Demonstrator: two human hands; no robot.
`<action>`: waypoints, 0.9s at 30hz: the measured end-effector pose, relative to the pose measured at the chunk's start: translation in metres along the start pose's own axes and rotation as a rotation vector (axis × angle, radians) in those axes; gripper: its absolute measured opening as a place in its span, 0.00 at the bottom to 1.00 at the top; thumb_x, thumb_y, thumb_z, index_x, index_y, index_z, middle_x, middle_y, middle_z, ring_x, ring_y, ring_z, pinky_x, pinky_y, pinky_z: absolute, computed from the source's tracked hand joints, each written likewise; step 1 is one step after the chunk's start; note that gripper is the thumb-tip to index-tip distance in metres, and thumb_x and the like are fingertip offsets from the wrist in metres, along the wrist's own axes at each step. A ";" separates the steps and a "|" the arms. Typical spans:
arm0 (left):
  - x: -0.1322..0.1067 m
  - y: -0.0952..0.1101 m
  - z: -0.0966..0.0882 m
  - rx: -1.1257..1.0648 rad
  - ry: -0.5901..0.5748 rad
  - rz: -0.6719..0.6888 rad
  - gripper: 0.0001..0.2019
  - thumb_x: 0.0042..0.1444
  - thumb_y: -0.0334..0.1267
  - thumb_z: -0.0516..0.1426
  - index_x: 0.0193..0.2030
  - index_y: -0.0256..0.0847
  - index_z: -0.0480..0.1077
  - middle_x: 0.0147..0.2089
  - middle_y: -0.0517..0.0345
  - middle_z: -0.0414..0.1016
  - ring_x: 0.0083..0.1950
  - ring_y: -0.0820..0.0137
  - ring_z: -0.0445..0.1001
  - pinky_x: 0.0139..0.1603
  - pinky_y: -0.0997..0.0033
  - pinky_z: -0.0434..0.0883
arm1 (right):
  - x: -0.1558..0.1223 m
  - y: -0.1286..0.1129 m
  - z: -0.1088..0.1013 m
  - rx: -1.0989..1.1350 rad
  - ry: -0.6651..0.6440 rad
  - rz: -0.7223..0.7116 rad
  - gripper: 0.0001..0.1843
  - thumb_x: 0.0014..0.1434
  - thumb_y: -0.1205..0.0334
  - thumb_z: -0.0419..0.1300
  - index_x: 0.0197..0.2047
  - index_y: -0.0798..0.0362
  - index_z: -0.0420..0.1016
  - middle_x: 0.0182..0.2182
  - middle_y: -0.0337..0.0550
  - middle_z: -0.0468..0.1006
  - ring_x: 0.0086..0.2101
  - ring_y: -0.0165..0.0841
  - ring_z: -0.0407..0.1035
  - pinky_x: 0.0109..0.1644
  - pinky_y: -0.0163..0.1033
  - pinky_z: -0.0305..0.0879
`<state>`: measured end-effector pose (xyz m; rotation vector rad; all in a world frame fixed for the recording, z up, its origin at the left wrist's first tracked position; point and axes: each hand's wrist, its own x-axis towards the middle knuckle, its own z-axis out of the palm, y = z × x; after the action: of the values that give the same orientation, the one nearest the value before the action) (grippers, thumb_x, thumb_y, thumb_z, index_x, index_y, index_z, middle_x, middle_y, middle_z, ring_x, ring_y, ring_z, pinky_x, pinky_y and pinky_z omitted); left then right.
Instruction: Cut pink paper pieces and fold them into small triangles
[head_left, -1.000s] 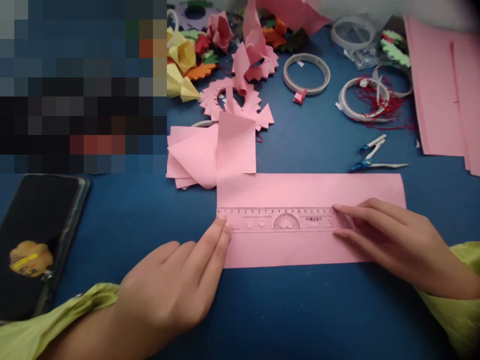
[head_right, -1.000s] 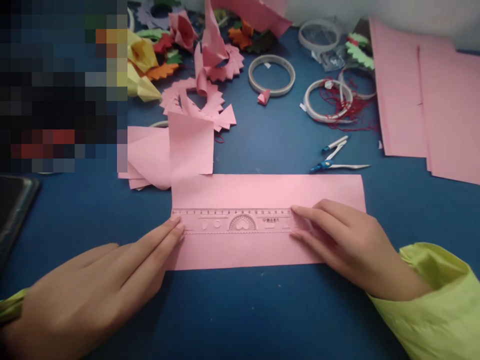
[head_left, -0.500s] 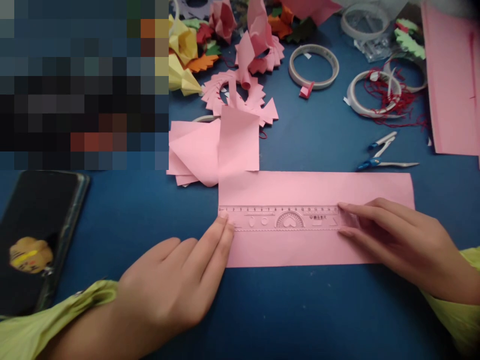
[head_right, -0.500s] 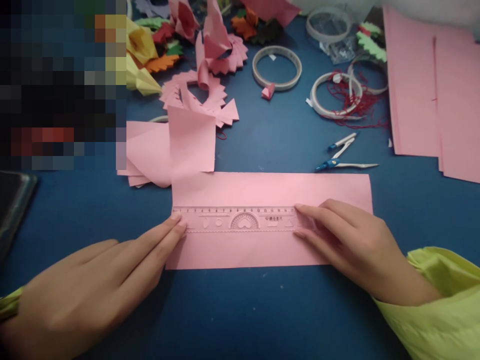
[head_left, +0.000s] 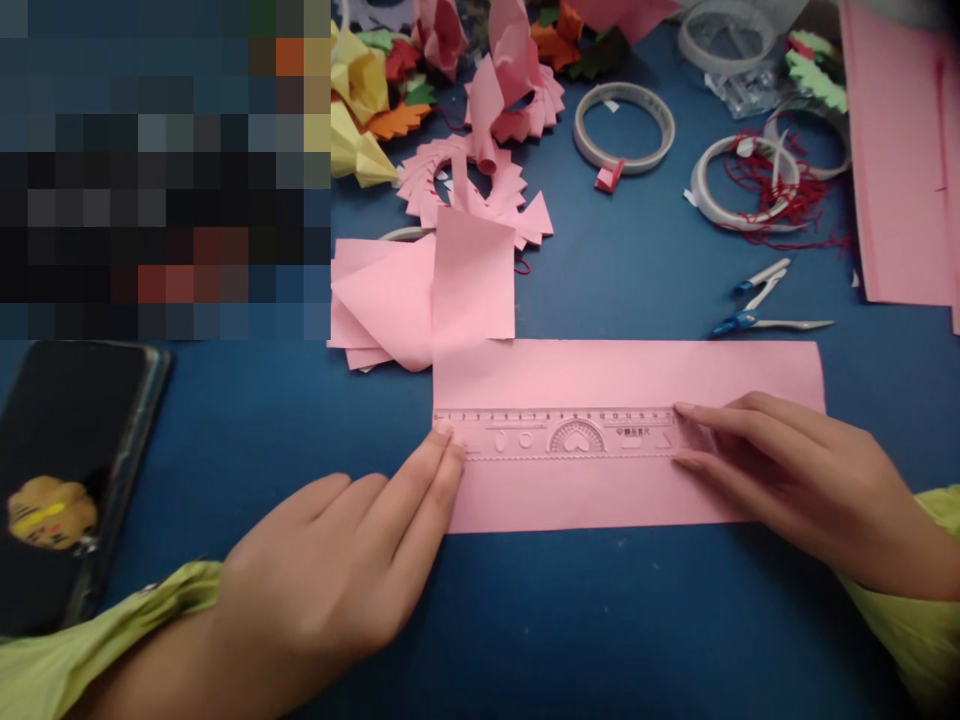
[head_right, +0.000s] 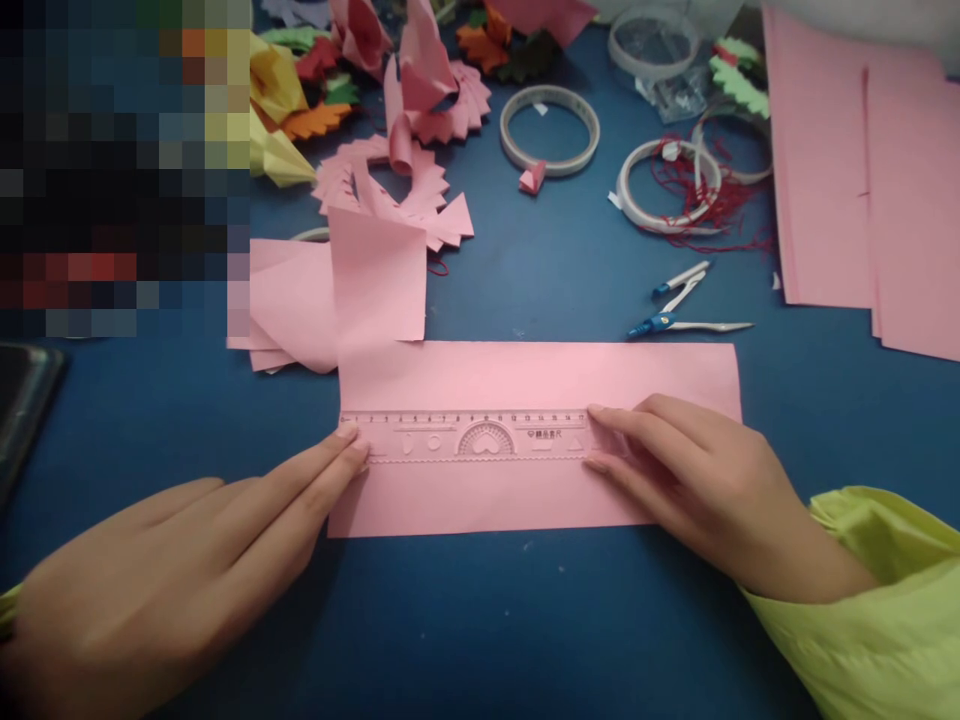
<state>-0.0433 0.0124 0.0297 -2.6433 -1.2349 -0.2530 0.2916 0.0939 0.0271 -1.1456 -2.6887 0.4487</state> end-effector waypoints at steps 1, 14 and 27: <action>0.000 0.000 0.000 -0.004 -0.001 -0.003 0.22 0.56 0.19 0.41 0.52 0.31 0.68 0.52 0.44 0.75 0.27 0.68 0.70 0.28 0.64 0.60 | 0.000 0.000 0.000 0.000 -0.001 0.000 0.15 0.61 0.57 0.58 0.49 0.55 0.69 0.32 0.42 0.70 0.29 0.30 0.65 0.32 0.36 0.60; 0.000 0.001 0.000 -0.013 0.011 -0.003 0.22 0.56 0.18 0.41 0.51 0.29 0.68 0.52 0.43 0.76 0.27 0.67 0.69 0.29 0.63 0.59 | -0.001 -0.001 -0.001 -0.006 -0.010 0.018 0.15 0.62 0.56 0.57 0.49 0.54 0.69 0.31 0.41 0.71 0.29 0.30 0.66 0.32 0.36 0.61; 0.000 -0.001 -0.003 -0.016 -0.021 0.017 0.24 0.55 0.17 0.39 0.52 0.29 0.68 0.52 0.42 0.75 0.29 0.66 0.72 0.29 0.63 0.61 | -0.001 -0.001 -0.001 -0.011 -0.008 0.013 0.15 0.62 0.56 0.58 0.49 0.54 0.69 0.31 0.41 0.71 0.29 0.30 0.65 0.32 0.36 0.60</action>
<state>-0.0441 0.0120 0.0322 -2.6757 -1.2207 -0.2344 0.2919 0.0932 0.0280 -1.1675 -2.6954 0.4422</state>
